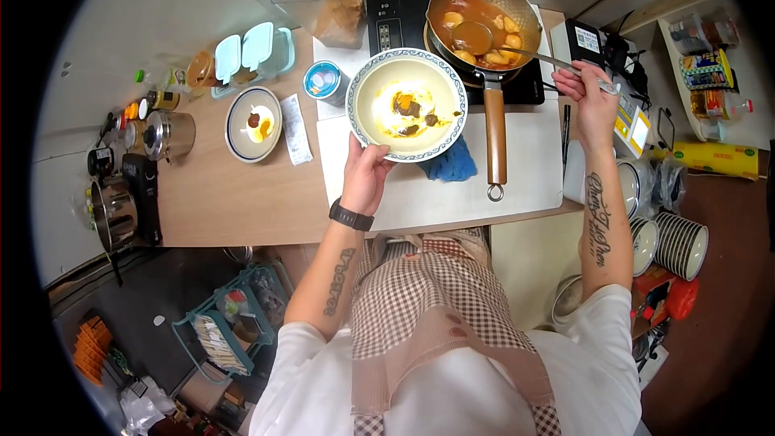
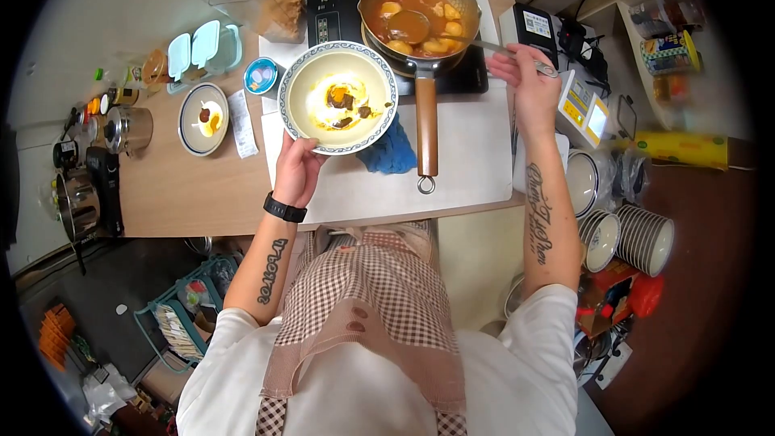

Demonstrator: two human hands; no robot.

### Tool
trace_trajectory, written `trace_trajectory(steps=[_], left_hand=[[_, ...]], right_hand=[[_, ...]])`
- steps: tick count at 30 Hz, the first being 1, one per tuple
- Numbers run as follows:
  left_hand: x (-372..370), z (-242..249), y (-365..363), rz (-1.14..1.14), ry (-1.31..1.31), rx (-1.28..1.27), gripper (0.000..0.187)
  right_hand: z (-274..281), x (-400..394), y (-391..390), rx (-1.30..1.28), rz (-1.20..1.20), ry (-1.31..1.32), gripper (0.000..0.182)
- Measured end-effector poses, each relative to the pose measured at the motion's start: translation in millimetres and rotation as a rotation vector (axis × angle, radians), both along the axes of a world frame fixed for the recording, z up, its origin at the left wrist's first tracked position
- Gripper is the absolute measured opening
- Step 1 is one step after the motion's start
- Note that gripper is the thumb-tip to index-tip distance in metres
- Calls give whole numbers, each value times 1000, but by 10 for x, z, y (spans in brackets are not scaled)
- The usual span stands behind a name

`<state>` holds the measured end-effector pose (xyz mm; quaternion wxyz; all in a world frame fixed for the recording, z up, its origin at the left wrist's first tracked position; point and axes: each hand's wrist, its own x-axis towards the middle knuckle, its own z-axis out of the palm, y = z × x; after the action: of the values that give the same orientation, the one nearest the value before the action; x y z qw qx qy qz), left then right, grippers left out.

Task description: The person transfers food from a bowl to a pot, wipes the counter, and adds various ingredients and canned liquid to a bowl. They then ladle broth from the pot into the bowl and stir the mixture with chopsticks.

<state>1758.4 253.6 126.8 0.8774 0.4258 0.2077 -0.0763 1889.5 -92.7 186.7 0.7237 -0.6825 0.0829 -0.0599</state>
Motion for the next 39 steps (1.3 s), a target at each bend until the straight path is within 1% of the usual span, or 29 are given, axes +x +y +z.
trace_trajectory(steps=[8,13,19,24,25,29,32,33,34,36,39], left_hand=[[80,-106,6,-12,-15,-16,61],[123,-98,17,-23,-17,-19,59],[156,-44,25,-26,-21,-13,54],[177,-56,53,-16,-33,-25,56],[179,-59,59,-17,-39,-33,56],[196,-58,64,-12,-38,-11,56],[210,-37,59,-1,-26,25,56],[213,-29,56,4,-22,30,56],[219,-25,46,4,-17,33,56],[220,-5,28,10,-17,24,56],[226,-59,35,17,-24,-2,56]], right_hand=[[429,-120,133,-57,12,-30,27],[606,-203,184,-53,108,-80,27],[460,-291,270,-10,239,-36,26],[326,-405,296,-28,362,-47,25],[329,-433,278,-29,388,-51,23],[455,-522,161,-274,574,-274,22],[468,-539,33,-302,487,-393,25],[512,-503,45,-363,424,-400,25],[461,-413,31,-427,372,-426,22],[331,-218,37,-493,289,-397,20],[-38,69,33,-381,190,-306,21]])
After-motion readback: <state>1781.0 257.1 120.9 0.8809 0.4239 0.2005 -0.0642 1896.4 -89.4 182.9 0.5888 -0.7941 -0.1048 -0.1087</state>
